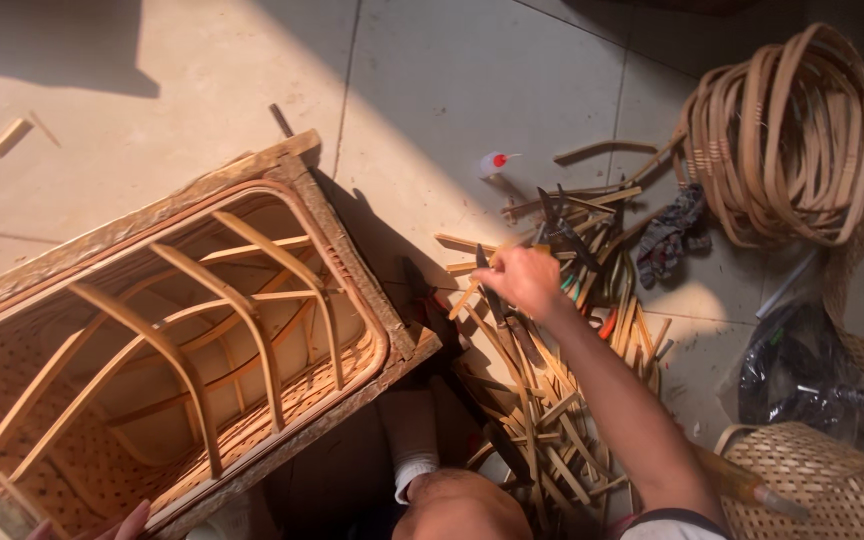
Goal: The person sits on the floor weaving thin bamboo strips into a rectangular woven basket held in a wooden frame, pressing strips into the woven walls and tapping them tight with a hammer. They trim strip ends with pliers, add more strips across the sides, and apply glue from a squeeze bottle along the rim.
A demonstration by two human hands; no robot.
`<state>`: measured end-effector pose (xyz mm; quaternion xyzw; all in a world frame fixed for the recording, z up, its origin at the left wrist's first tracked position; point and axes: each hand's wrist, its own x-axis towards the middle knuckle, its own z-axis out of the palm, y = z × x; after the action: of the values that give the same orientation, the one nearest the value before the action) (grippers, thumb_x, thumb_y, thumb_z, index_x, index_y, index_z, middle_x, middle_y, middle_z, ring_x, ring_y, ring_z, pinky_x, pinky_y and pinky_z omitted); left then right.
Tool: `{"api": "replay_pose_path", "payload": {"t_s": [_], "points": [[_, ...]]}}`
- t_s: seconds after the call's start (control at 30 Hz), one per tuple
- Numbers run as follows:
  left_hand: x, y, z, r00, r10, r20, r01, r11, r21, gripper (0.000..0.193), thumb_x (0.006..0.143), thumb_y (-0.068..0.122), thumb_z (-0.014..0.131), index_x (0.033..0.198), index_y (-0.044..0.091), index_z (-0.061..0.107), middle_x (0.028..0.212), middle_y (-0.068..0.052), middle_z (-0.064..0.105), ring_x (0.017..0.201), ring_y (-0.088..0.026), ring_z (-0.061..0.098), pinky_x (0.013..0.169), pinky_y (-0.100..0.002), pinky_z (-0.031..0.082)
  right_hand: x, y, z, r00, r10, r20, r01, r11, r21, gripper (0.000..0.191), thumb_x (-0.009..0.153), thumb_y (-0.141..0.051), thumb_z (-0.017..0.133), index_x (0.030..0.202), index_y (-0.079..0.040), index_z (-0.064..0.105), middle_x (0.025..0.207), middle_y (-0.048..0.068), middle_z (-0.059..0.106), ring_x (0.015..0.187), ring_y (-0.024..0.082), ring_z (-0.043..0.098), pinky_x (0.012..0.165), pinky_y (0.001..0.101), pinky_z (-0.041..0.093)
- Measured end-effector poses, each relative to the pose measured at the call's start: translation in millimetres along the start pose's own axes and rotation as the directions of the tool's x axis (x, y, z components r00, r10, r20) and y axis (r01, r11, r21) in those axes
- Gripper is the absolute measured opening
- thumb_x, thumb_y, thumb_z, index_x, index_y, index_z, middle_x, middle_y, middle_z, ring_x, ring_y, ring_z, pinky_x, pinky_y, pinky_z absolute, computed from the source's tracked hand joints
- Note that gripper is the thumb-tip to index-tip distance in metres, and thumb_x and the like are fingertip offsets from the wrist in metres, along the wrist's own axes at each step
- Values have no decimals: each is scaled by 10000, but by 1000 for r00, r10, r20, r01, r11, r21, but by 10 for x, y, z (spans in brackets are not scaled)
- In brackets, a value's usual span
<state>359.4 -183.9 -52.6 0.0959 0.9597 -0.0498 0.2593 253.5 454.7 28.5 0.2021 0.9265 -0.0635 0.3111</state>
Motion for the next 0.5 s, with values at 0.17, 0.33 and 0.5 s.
{"api": "replay_pose_path", "payload": {"t_s": [0.17, 0.33, 0.5], "points": [[233, 81, -141, 799, -355, 486, 537, 56, -842, 685, 965, 633, 434, 1544, 267, 426, 1399, -31, 517, 1343, -218, 527, 1185, -456, 361, -302, 390, 506, 984, 178, 1, -178, 984, -10, 348, 990, -447, 629, 964, -104, 685, 705, 49, 703, 595, 194, 658, 562, 409, 535], [382, 142, -174, 701, -146, 698, 455, -662, -595, 725, 998, 656, 399, 1583, 228, 385, 1499, -87, 445, 1413, -259, 470, 1164, -459, 378, -627, 1080, 388, 902, 401, -161, -384, 915, 124, 384, 928, -426, 712, 914, -42, 694, 713, 111, 690, 675, 245, 635, 668, 422, 486], [454, 163, -225, 705, -82, 705, 471, -689, -551, 768, 1031, 678, 364, 1622, 189, 345, 1598, -143, 373, 1483, -300, 413, 1143, -462, 396, -963, 812, 785, 979, 22, -201, 17, 982, 189, 332, 934, -338, 674, 1071, -36, 650, 805, 105, 667, 670, 218, 647, 592, 375, 531]]}}
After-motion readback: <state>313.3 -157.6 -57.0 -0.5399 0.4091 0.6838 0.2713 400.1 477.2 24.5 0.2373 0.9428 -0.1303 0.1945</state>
